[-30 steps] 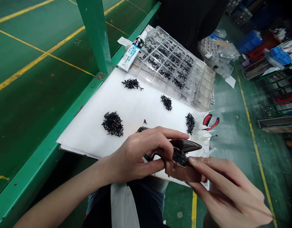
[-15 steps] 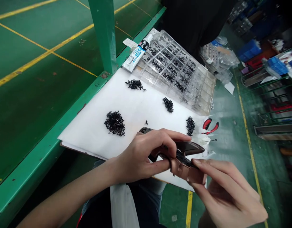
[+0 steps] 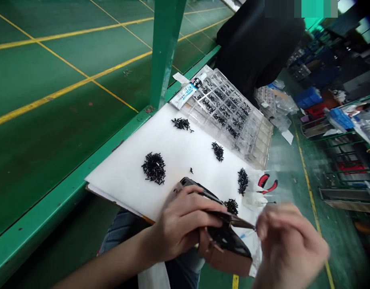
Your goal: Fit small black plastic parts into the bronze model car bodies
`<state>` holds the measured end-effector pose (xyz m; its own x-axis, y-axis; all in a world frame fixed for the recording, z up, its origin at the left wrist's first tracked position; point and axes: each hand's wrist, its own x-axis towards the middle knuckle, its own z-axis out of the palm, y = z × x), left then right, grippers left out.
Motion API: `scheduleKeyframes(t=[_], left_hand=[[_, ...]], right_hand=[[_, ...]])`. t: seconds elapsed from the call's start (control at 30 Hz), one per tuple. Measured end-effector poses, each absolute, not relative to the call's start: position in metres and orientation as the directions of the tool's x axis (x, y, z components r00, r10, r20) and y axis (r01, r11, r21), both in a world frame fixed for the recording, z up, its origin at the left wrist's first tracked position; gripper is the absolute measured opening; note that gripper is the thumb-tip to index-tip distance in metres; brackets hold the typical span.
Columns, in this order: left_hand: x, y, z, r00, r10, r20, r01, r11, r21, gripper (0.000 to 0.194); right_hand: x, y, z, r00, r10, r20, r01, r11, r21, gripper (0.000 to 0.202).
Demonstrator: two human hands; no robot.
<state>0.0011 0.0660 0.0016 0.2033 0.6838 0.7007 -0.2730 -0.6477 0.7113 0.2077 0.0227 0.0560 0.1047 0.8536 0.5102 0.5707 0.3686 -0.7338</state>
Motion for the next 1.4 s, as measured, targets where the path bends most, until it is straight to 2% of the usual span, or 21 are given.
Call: scheduleKeyframes(t=[0.07,0.17,0.33,0.43,0.57,0.77,0.9,1.1,1.17,1.23,1.3,1.4], left_hand=[[-0.009,0.054,-0.001,0.145,0.701,0.698,-0.229,-0.663,0.713,0.027],[-0.02,0.042,-0.001,0.105,0.714,0.692,-0.171,-0.673,0.72,0.026],[-0.015,0.041,0.001,0.093,0.705,0.703,-0.169,-0.684,0.709,0.023],[-0.007,0.044,0.003,0.104,0.696,0.711,-0.171,-0.691,0.702,0.021],[-0.002,0.044,0.004,0.118,0.694,0.71,-0.16,-0.693,0.703,0.02],[0.001,0.04,0.005,0.202,0.66,0.724,-0.129,-0.715,0.687,0.027],[0.008,0.037,0.005,0.219,0.656,0.722,-0.102,-0.721,0.686,0.026],[0.021,0.032,0.003,0.193,0.674,0.713,-0.069,-0.716,0.695,0.025],[0.024,0.03,0.003,0.184,0.685,0.705,-0.068,-0.707,0.704,0.023],[0.026,0.03,0.003,0.184,0.692,0.698,-0.069,-0.7,0.711,0.02],[0.028,0.029,0.003,0.191,0.69,0.698,-0.062,-0.701,0.71,0.019],[0.029,0.029,0.003,0.203,0.682,0.703,-0.05,-0.71,0.703,0.02]], right_hand=[[0.207,0.055,0.037,0.049,0.926,0.375,0.561,0.286,-0.777,0.014],[0.197,0.097,-0.004,-0.1,0.98,0.173,0.604,0.198,-0.772,0.009],[0.178,0.125,-0.05,-0.132,0.991,0.028,0.599,0.102,-0.794,0.01],[0.182,0.124,-0.047,-0.073,0.996,-0.047,0.511,-0.003,-0.86,0.014],[0.195,0.112,-0.022,0.019,0.985,-0.17,0.274,-0.169,-0.947,0.025],[0.2,0.086,0.011,0.077,0.966,-0.248,0.011,-0.25,-0.968,0.029],[0.202,0.076,0.022,0.109,0.967,-0.231,-0.048,-0.227,-0.973,0.023],[0.22,0.042,0.061,0.207,0.976,-0.074,0.003,-0.076,-0.997,0.018],[0.221,0.019,0.078,0.241,0.97,0.024,0.1,0.0,-0.995,0.015],[0.217,-0.004,0.093,0.242,0.959,0.147,0.269,0.079,-0.96,0.011],[0.208,-0.023,0.104,0.185,0.95,0.251,0.446,0.146,-0.883,0.015],[0.196,-0.034,0.112,0.041,0.944,0.328,0.602,0.239,-0.762,0.021]])
